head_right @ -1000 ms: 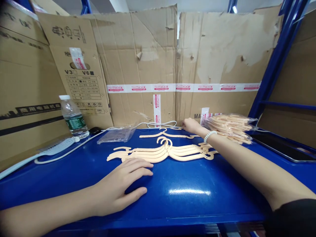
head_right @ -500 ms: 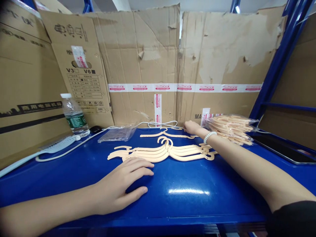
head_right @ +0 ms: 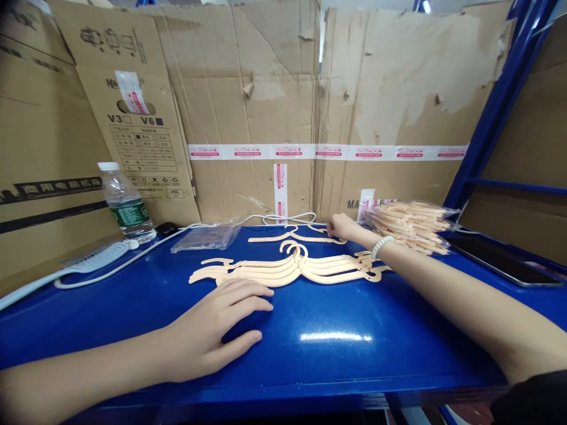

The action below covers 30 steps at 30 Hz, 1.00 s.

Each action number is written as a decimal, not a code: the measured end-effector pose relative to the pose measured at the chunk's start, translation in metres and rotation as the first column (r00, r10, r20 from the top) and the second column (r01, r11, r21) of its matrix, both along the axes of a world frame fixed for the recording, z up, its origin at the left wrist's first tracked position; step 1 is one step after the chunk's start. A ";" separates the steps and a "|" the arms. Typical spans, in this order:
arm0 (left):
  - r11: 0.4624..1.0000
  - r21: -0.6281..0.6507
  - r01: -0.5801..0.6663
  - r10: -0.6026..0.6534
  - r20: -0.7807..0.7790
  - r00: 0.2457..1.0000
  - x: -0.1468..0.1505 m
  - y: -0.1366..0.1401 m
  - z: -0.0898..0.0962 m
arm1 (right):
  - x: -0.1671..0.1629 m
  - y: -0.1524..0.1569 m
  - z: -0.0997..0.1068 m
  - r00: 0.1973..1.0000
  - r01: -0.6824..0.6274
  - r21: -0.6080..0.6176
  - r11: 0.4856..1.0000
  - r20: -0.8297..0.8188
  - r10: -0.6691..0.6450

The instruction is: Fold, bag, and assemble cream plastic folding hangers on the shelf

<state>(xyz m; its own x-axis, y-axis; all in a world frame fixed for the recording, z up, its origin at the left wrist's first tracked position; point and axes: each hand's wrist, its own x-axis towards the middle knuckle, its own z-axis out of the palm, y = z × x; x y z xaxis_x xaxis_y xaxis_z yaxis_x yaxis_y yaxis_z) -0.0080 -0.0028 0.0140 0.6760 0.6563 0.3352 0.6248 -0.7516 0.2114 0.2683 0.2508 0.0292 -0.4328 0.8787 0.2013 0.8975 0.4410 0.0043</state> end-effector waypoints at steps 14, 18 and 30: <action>0.904 -0.427 -0.037 0.254 0.464 0.849 0.002 0.009 -0.001 | -0.040 -0.102 0.033 0.627 -0.342 0.079 0.936 -0.723 0.290; 0.817 -0.576 0.034 0.389 0.593 0.705 0.002 0.018 -0.006 | -0.066 -0.154 0.017 0.507 -0.572 -0.040 0.820 -0.803 0.314; 0.774 -0.622 0.120 0.490 0.708 0.508 0.000 0.023 -0.005 | -0.060 -0.103 0.022 0.760 -0.499 -0.032 0.866 -0.498 0.419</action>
